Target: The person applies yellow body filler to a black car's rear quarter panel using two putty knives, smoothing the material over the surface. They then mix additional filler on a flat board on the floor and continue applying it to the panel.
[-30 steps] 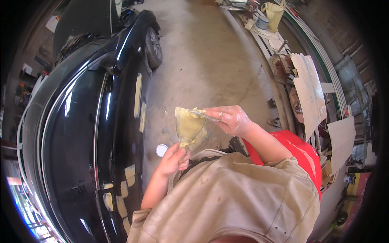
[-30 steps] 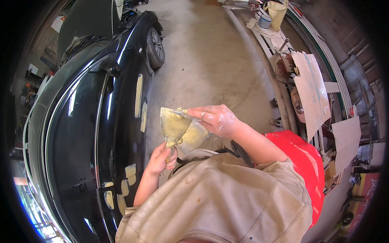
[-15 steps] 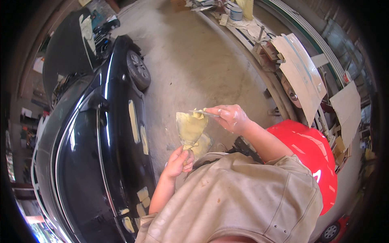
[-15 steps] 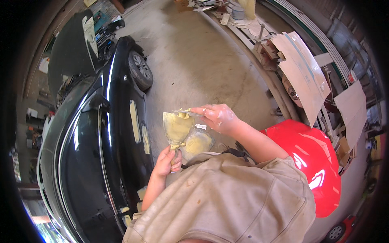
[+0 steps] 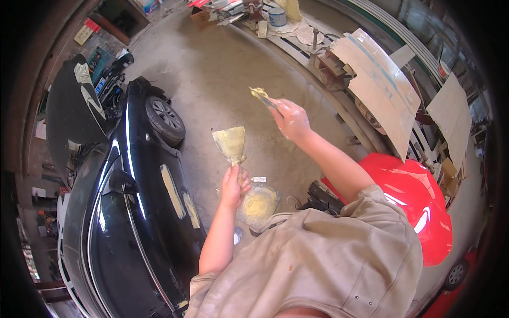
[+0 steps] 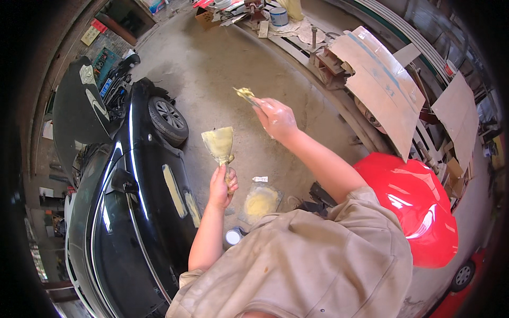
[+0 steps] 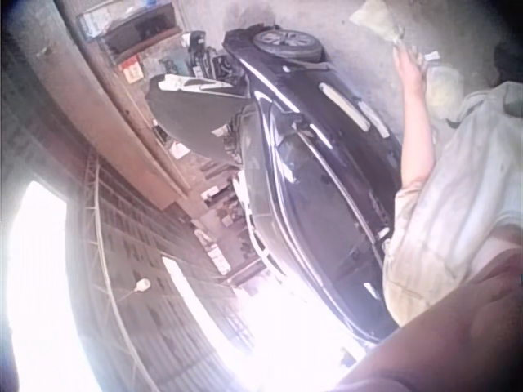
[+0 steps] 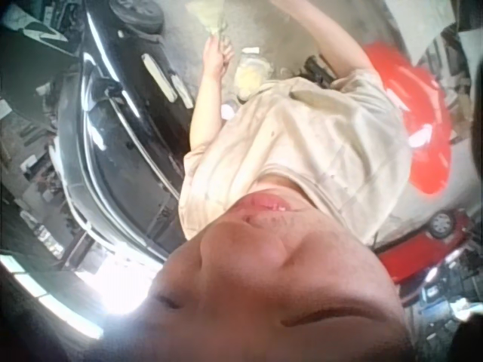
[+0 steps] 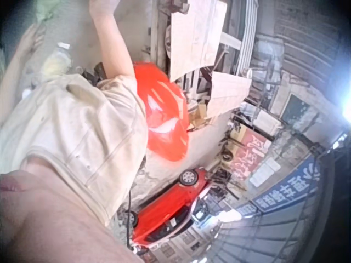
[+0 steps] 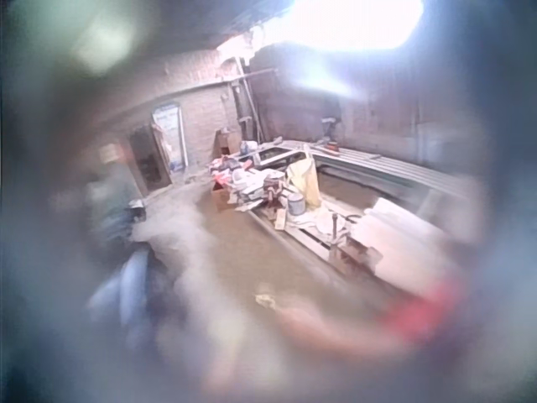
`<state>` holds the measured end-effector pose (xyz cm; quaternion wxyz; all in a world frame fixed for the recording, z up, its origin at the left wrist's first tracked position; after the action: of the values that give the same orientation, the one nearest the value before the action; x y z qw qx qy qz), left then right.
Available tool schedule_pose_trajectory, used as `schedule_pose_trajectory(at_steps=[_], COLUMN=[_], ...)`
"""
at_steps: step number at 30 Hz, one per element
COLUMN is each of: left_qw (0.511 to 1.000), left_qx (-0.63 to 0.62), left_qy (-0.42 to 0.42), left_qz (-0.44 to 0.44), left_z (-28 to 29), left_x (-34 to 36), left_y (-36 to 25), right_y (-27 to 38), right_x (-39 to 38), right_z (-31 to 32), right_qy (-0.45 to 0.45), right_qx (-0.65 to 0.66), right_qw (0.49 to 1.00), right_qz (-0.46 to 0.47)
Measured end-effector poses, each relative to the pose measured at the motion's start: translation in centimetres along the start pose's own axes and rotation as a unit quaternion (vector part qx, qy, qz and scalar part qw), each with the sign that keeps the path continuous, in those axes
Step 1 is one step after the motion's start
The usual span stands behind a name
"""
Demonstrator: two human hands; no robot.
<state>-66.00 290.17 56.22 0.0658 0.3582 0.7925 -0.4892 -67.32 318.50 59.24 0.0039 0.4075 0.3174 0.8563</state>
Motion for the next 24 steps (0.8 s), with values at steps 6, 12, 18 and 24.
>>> schedule_pose_trajectory(at_steps=[6, 12, 18, 24], left_qw=[0.985, 0.94, 0.792, 0.725], left_qx=[0.029, 0.065, 0.31, 0.362], left_qy=[-0.16, -0.33, -0.471, -0.495], left_qz=[0.057, 0.049, 0.234, 0.313], left_z=[5.4, 17.7, 24.3, 24.8], left_x=[-1.6, -11.2, -26.7, -31.5], left_y=[5.2, 14.9, 26.5, 32.8], right_y=[-16.6, -20.7, -14.8, -12.6], right_x=[-1.5, -22.9, -35.8, -33.7], right_z=[-7.5, -8.0, -1.3, -4.2], right_qy=[0.36, 0.403, 0.552, 0.635], right_qx=[-0.281, -0.243, -0.271, -0.262], right_qw=[0.843, 0.794, 0.657, 0.662], right_qz=[-0.285, -0.385, -0.436, -0.299])
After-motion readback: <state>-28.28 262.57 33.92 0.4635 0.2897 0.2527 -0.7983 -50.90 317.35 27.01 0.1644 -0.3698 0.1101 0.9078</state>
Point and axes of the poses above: each hand's wrist, its own x-axis towards the middle knuckle, its own z-axis out of the back of the hand, y = z × x, the point moved 1 cm from there along x, towards the middle knuckle, and after that the axes turned 1 degree about y, right-handed, at the moved point
